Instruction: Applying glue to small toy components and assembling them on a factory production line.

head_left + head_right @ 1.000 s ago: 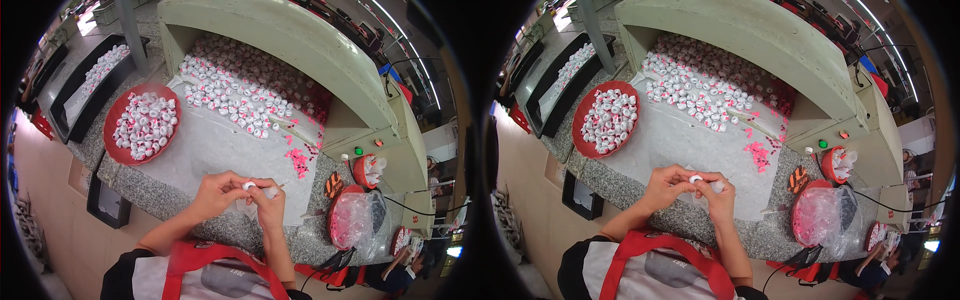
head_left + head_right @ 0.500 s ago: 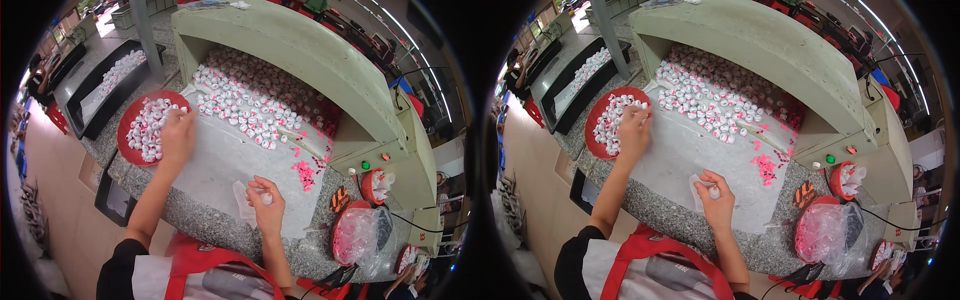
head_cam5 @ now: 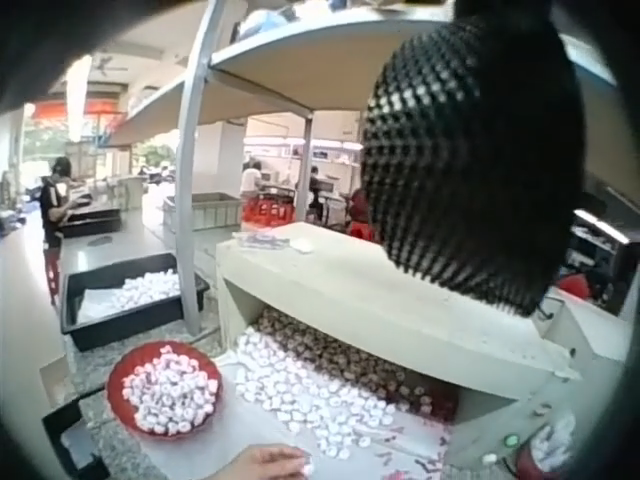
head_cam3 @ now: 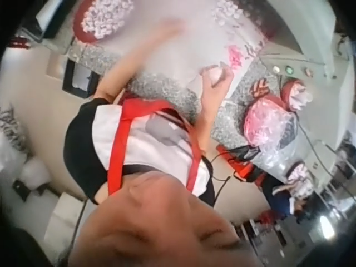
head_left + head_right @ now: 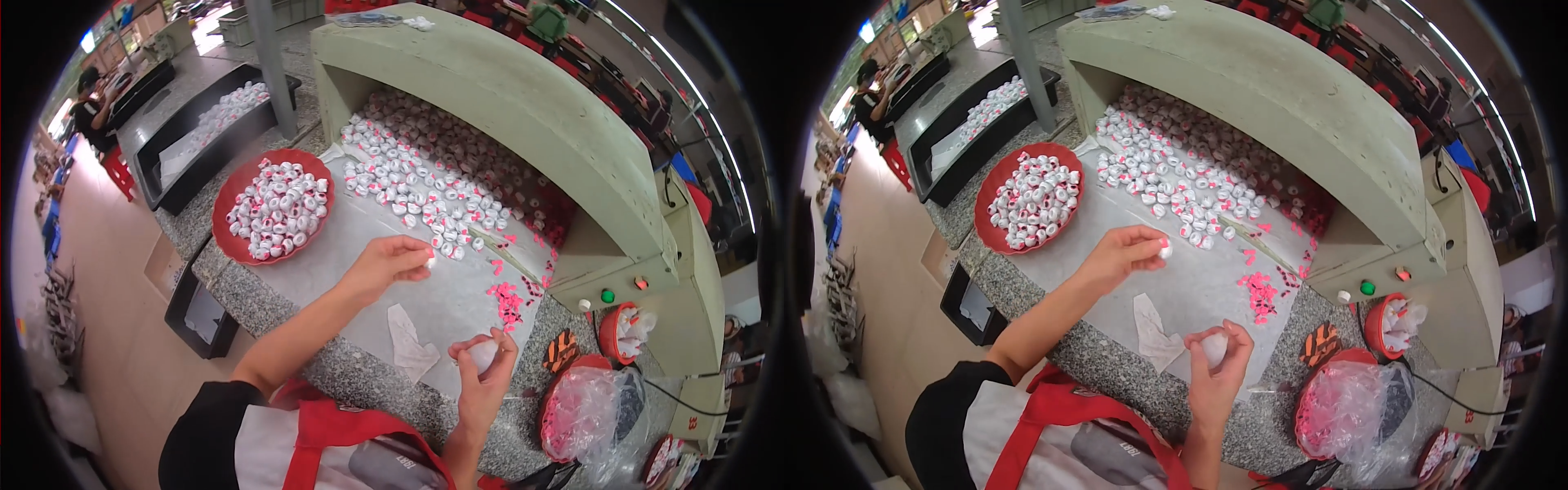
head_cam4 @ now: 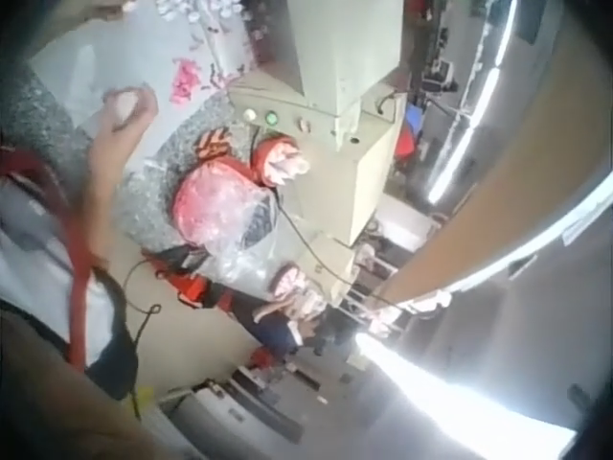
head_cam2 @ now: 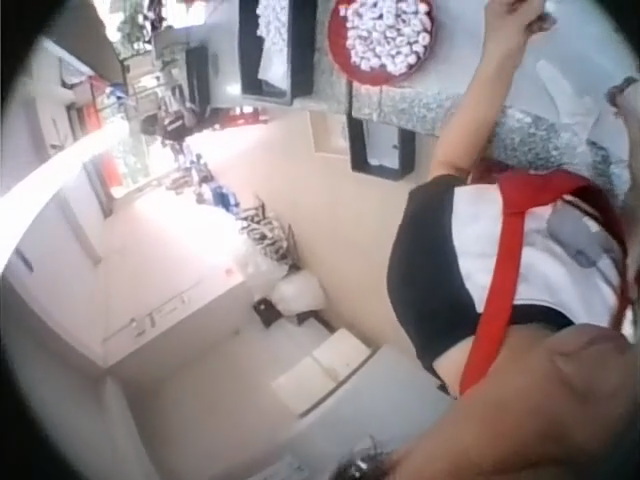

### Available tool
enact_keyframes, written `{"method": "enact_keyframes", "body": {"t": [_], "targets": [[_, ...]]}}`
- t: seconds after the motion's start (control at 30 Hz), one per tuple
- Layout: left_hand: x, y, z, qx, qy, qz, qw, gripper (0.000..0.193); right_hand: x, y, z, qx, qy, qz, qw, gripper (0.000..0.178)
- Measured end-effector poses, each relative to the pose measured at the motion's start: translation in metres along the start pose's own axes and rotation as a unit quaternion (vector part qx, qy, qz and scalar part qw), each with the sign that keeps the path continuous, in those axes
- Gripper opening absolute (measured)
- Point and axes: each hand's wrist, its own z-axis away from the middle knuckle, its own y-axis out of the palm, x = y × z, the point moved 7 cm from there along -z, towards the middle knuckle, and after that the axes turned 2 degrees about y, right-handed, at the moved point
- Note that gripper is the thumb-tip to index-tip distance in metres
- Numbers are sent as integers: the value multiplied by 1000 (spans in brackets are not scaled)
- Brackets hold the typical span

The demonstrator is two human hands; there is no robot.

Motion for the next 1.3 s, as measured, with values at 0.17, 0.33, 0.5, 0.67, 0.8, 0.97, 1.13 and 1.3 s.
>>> {"method": "enact_keyframes", "body": {"t": [0.17,0.33,0.5,0.67,0.8,0.97,1.13,1.3], "targets": [[-1,58,59,86,-130,288,945,36,37,2,1,-12,40,-18,999,30],[-7,66,67,158,-58,182,969,40,53,-11,19,-96,-62,-22,993,32],[-13,61,70,81,-66,165,981,42,74,-2,29,-121,-195,114,967,33],[-36,62,78,49,170,-135,975,41,84,11,34,-39,-240,214,946,27],[-35,65,82,43,179,-154,971,38,92,17,36,-11,-309,266,913,27],[-41,68,85,52,218,-159,962,36,90,18,33,-3,-305,279,911,26],[-44,68,86,58,223,-152,961,36,91,20,31,-2,-318,274,908,25],[-45,66,86,58,222,-154,961,35,84,21,31,-9,-265,251,931,19]]}}
